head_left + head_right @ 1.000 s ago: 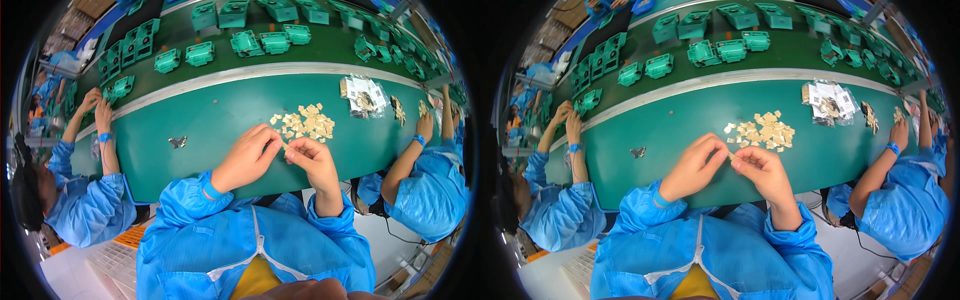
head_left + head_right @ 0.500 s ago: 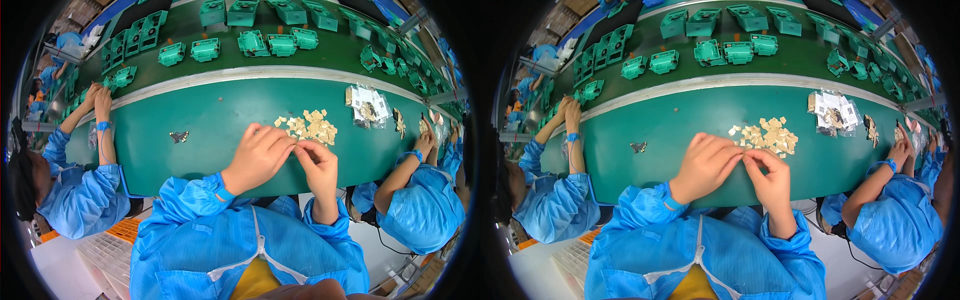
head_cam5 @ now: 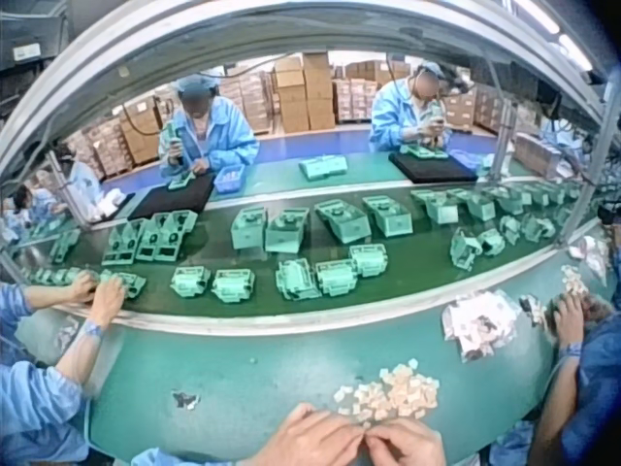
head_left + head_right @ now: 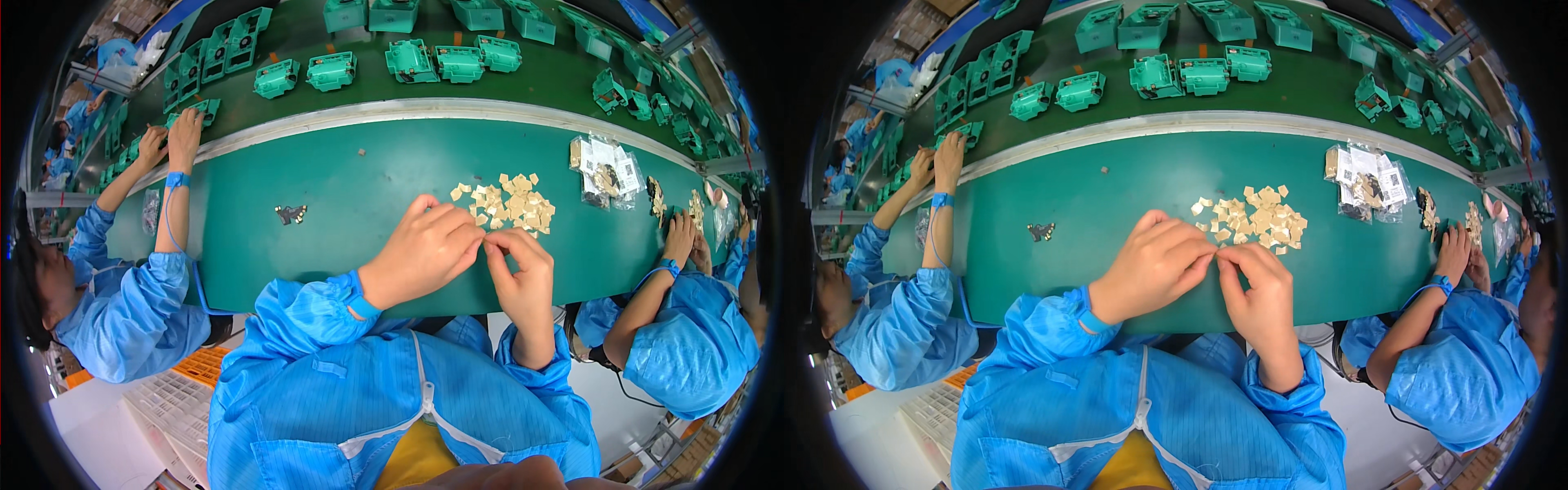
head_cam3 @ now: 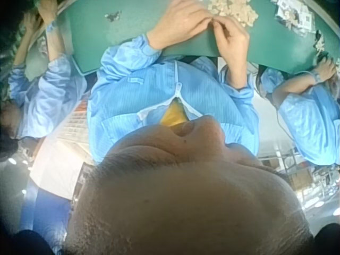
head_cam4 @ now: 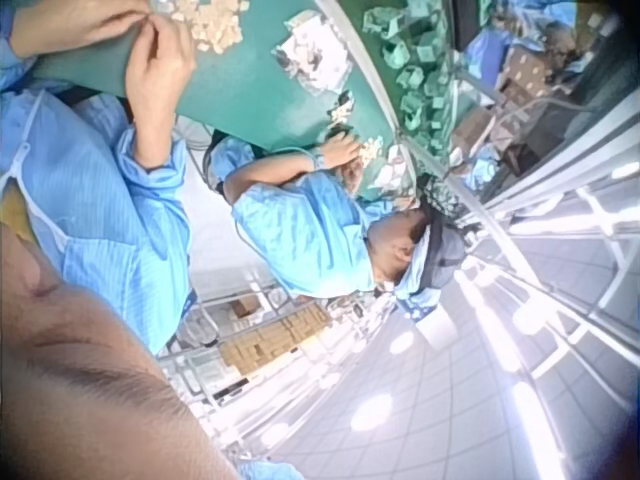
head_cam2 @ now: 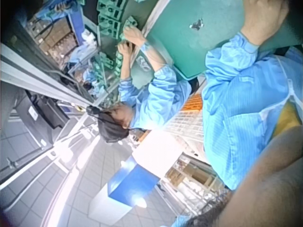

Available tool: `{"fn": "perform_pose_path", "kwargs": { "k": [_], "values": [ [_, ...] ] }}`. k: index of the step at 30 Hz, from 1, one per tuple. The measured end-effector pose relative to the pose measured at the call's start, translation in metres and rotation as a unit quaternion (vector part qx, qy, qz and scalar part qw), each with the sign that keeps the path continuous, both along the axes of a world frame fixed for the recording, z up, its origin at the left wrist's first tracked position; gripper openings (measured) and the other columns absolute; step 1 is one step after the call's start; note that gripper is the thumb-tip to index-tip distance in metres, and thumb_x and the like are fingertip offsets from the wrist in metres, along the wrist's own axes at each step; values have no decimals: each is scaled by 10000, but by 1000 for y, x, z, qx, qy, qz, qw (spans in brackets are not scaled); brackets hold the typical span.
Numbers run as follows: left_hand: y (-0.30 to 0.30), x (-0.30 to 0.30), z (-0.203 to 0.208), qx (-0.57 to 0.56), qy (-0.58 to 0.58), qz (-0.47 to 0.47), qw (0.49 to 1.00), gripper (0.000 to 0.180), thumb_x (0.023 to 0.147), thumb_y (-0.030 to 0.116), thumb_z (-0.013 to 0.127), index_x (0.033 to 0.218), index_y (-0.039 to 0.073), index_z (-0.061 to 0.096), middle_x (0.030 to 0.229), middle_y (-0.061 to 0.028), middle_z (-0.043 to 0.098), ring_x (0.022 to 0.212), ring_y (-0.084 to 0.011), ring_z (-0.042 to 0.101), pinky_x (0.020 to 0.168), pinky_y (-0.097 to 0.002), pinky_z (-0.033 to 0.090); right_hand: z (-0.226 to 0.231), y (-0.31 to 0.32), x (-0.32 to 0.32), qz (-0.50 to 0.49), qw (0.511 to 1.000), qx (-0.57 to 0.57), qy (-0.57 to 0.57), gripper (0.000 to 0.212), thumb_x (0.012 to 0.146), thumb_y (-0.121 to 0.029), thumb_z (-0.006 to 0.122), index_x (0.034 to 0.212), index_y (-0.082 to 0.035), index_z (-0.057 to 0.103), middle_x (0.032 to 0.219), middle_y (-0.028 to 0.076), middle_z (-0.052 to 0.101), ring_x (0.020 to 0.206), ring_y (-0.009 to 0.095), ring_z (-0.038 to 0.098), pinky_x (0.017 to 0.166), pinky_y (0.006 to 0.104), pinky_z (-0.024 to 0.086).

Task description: The person assembles small electronic components and circuit boards into a green plastic housing by hand.

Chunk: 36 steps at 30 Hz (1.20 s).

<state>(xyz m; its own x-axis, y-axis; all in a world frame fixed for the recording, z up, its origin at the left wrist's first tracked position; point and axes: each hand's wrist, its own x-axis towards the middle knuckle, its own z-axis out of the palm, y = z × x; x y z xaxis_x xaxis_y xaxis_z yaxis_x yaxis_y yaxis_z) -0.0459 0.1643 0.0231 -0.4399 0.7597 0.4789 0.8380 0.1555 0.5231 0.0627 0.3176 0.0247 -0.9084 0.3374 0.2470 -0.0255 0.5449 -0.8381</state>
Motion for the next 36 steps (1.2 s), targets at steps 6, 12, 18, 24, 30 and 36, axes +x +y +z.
{"fn": "perform_pose_path", "kwargs": {
  "k": [6,12,18,24,30,36],
  "values": [
    [3,-2,-1,9,-72,14,997,140,771,53,741,896,63,678,872,-53,670,793,-242,647,753,-379,458,1,0,0,-2,998,-56,-15,78,840,40,673,918,30,675,821,108,672,717,187,651,654,292,514],
    [11,-8,-10,6,-122,53,991,102,789,56,716,873,52,659,825,-66,655,769,-252,657,755,-384,473,-17,14,0,-46,952,-286,-102,63,880,-15,637,922,32,646,809,30,655,715,82,592,657,235,478],
    [19,-12,-22,-3,-157,89,984,53,815,80,697,847,55,663,821,-68,646,767,-260,646,769,-387,469,-32,23,1,-64,904,-414,-83,71,902,-17,607,962,13,629,804,36,645,710,90,572,666,226,457],
    [26,-18,-37,-42,-54,112,991,34,826,71,697,847,58,674,833,-79,620,801,-313,610,810,-398,457,-30,21,-6,-85,877,-470,-57,56,947,-8,621,992,20,639,892,78,690,815,131,657,764,251,523],
    [24,-16,-16,-5,-344,49,938,155,913,128,703,1038,40,728,935,-80,662,846,-194,658,784,-322,507,-32,17,-9,-89,863,-497,-5,124,945,30,626,1067,17,607,929,103,701,853,153,681,797,269,548],
    [26,-14,-11,82,-634,-25,769,187,973,141,662,1070,-12,709,970,-35,703,895,-110,651,795,-243,523,-26,10,-6,-45,861,-506,-4,141,939,32,632,1073,8,599,918,96,698,863,152,682,799,263,546]
  ]
}}
